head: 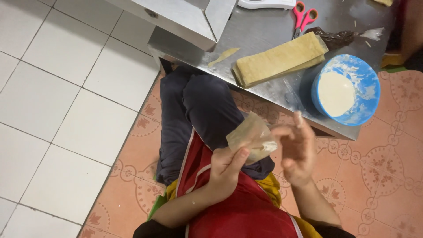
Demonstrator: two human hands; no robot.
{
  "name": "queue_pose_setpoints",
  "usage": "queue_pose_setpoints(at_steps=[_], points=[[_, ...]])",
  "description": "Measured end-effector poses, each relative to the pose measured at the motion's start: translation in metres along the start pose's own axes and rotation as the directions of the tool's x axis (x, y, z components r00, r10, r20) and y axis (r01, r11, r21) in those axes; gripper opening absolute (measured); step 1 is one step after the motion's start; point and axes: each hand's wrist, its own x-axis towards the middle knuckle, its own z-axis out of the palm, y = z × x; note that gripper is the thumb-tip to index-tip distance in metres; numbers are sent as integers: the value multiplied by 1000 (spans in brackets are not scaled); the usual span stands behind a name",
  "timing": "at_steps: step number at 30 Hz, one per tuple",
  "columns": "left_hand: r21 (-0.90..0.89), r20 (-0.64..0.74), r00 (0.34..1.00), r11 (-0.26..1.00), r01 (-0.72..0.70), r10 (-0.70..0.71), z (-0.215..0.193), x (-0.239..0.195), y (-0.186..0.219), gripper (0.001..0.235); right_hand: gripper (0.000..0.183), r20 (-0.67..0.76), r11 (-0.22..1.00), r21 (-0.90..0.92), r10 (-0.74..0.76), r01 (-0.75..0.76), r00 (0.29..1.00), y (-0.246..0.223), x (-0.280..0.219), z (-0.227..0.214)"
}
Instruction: Folding wonton wrappers with a chocolate filling to prepare for cooking.
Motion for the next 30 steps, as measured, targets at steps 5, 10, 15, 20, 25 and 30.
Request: queue_pose_setpoints(at_steps=[5,10,15,20,25,30], points=[[154,72,950,937,-313,305,4,13,7,29,79,-124,981,109,176,-163,976,-18,-37,43],[345,315,872,810,-474,375,-14,29,5,45,71,161,524,733,487,-434,859,-53,17,28],[231,315,813,791,-566,489,-24,31,3,20,96,322,229,788,638,-572,699,-74,31,14],[335,232,806,733,-592,545,-10,34,43,24,86,-100,915,317,294,-250,951,-62,-3,24],[272,56,898,859,-435,437,-9,11,8,23,87,-213,997,-69,24,-40,977,-19,-20,15],[169,-26,981,968,-183,190,-1,22,41,32,97,-75,796,424,507,-433,859,-37,1,23]])
